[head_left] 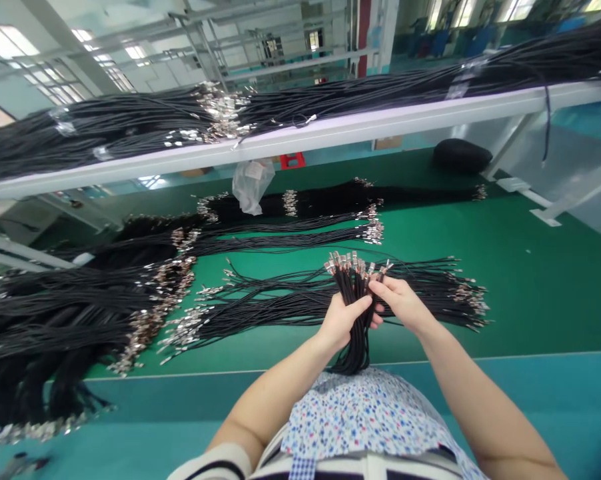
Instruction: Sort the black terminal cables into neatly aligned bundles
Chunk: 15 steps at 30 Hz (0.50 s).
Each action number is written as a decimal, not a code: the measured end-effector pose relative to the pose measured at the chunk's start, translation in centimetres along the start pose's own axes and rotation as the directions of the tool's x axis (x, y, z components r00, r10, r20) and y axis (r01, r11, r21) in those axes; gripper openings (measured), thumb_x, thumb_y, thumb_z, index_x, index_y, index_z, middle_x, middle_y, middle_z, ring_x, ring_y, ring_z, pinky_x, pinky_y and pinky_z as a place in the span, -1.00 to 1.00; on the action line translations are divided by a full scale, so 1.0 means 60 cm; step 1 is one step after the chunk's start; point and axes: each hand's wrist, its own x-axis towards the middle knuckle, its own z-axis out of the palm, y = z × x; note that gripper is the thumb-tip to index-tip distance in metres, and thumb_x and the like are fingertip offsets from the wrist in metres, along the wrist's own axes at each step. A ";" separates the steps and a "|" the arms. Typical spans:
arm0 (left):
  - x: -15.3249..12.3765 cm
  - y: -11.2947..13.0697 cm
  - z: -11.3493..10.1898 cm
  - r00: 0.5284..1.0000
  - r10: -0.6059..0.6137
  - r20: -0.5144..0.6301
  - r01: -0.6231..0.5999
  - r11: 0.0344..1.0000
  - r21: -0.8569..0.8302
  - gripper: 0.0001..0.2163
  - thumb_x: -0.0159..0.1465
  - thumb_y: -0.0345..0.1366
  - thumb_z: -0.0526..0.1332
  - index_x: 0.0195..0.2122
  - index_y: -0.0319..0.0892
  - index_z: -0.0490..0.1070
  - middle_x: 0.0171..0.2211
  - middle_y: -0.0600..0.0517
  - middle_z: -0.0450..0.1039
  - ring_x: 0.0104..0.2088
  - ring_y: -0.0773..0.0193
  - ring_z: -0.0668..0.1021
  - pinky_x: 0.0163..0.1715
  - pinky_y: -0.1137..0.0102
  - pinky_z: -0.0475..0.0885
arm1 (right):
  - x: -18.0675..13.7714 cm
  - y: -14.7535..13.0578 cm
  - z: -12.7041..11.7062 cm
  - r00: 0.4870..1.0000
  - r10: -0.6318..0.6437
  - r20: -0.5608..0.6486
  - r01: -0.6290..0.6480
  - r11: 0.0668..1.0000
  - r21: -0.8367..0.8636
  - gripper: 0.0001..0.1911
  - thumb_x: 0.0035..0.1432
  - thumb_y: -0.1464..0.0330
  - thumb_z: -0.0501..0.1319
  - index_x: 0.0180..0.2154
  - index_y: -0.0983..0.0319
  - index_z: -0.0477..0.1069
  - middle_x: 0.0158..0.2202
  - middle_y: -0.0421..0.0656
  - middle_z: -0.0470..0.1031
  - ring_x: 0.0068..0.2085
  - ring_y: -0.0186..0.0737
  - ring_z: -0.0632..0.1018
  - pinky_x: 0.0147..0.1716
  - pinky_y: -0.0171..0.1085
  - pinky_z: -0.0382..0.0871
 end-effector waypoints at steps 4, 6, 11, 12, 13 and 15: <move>0.006 -0.001 0.000 1.000 0.012 -0.006 -0.012 1.000 0.015 -0.57 -0.02 -0.12 0.33 -0.25 -0.37 0.38 -0.49 -0.11 0.48 -0.60 0.30 0.50 -0.60 0.44 0.40 | 0.002 -0.005 -0.002 0.998 -0.001 0.065 0.001 1.000 -0.005 -0.63 0.07 0.07 0.15 -0.45 0.26 0.25 -0.68 -0.33 0.21 -0.68 -0.39 0.33 -0.64 -0.35 0.22; 0.010 -0.003 -0.001 0.999 0.022 -0.039 -0.021 1.000 0.007 -0.59 -0.03 -0.12 0.33 -0.27 -0.36 0.38 -0.51 -0.08 0.47 -0.60 0.30 0.49 -0.61 0.44 0.40 | 0.005 -0.003 -0.006 0.999 -0.034 0.037 0.036 0.998 -0.059 -0.64 0.07 0.07 0.15 -0.44 0.27 0.30 -0.64 -0.29 0.27 -0.63 -0.37 0.36 -0.58 -0.33 0.28; 0.018 -0.001 -0.002 0.994 0.023 -0.104 -0.031 0.997 -0.074 -0.63 -0.08 -0.17 0.38 -0.34 -0.34 0.41 -0.47 -0.06 0.46 -0.48 0.27 0.51 -0.48 0.35 0.47 | 0.010 0.012 -0.019 0.970 -0.192 -0.151 0.160 0.967 -0.197 -0.66 0.07 0.11 0.15 -0.43 0.28 0.43 -0.44 -0.15 0.46 -0.34 -0.26 0.46 -0.23 -0.25 0.34; 0.019 0.000 -0.001 0.995 0.021 -0.101 -0.030 0.996 -0.083 -0.63 -0.09 -0.18 0.39 -0.33 -0.33 0.42 -0.47 -0.06 0.46 -0.47 0.27 0.51 -0.46 0.33 0.47 | 0.010 0.015 -0.019 0.969 -0.187 -0.160 0.160 0.973 -0.165 -0.65 0.08 0.10 0.14 -0.40 0.28 0.44 -0.42 -0.14 0.47 -0.32 -0.25 0.47 -0.22 -0.24 0.34; 0.020 0.000 0.000 0.995 0.025 -0.101 -0.034 0.996 -0.087 -0.61 -0.10 -0.20 0.39 -0.29 -0.33 0.44 -0.47 -0.05 0.45 -0.47 0.28 0.50 -0.45 0.33 0.47 | 0.010 0.017 -0.019 0.974 -0.168 -0.150 0.149 0.980 -0.131 -0.63 0.09 0.09 0.12 -0.35 0.27 0.45 -0.41 -0.14 0.48 -0.32 -0.24 0.47 -0.24 -0.23 0.35; 0.022 0.000 0.003 0.991 0.049 -0.122 -0.060 0.994 -0.087 -0.58 -0.11 -0.22 0.40 -0.23 -0.31 0.45 -0.46 -0.03 0.46 -0.46 0.28 0.50 -0.45 0.34 0.46 | 0.010 0.016 -0.019 0.988 -0.128 -0.089 0.117 0.986 -0.121 -0.59 0.10 0.06 0.10 -0.27 0.26 0.46 -0.42 -0.15 0.47 -0.37 -0.23 0.47 -0.31 -0.22 0.38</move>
